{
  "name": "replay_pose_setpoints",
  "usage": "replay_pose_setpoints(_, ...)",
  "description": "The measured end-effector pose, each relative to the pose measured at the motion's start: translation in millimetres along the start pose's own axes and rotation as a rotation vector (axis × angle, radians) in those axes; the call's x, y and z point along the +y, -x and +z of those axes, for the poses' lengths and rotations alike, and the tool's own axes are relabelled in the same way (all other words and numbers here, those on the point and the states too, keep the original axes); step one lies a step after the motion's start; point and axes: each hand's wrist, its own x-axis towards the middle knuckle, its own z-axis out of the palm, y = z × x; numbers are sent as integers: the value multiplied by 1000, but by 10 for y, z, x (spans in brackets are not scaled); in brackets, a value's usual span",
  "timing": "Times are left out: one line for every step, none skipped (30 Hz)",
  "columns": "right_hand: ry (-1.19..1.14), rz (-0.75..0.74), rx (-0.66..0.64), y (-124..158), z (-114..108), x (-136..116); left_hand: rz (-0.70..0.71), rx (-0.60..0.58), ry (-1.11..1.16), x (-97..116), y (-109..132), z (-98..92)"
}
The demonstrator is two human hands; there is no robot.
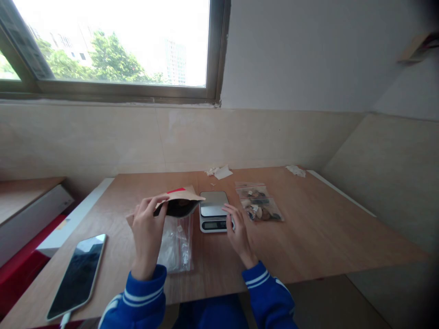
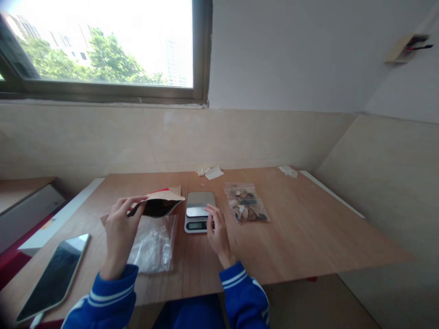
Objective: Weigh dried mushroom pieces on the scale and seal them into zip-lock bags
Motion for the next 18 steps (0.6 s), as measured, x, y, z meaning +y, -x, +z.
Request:
replay_pose_setpoints(-26,-6,3,-51,17,-92,12,-49,17,-30,28,-34)
replay_pose_setpoints(-54,-20,3,-101,25,-191,10,-84,32,-57,54,-60)
replay_pose_setpoints(-84,-42,-7,-146,26,-302,-1,-103,46,-79,76,-75)
replay_pose_setpoints(-111,-77,-36,-183,27,-424,-13,-116,64,-96,97,-82)
replay_pose_setpoints(-129,-121,-86,-212,31,-553,-23,-127,83,-108,114,-81)
replay_pose_setpoints(-131,-174,-162,-232,43,-684,-32,-138,105,-115,129,-74)
replay_pose_setpoints(-104,-233,-255,-246,64,-810,-43,-147,126,-119,142,-64)
replay_pose_setpoints(-51,-276,-344,-254,93,-924,-60,-151,140,-119,153,-52)
replay_pose_setpoints(16,-308,-425,-259,127,-1022,-81,-148,148,-117,162,-39)
replay_pose_setpoints(90,-319,-496,-261,163,-1101,-106,-145,151,-112,172,-26)
replay_pose_setpoints(163,-305,-554,-264,196,-1160,-133,-143,154,-103,182,-15)
replay_pose_setpoints(232,-274,-604,-269,223,-1202,-155,-144,160,-89,196,-3)
replay_pose_setpoints(294,-231,-651,-279,245,-1229,-171,-148,170,-69,212,7)
replay_pose_setpoints(351,-179,-693,-296,262,-1244,-177,-157,183,-44,233,18)
replay_pose_setpoints(403,-126,-725,-320,279,-1247,-178,-166,195,-14,258,28)
replay_pose_setpoints(444,-83,-746,-352,301,-1239,-174,-172,203,18,286,38)
replay_pose_setpoints(466,-57,-754,-392,331,-1221,-168,-172,207,50,314,48)
replay_pose_setpoints(463,-50,-752,-436,374,-1192,-164,-169,206,79,342,58)
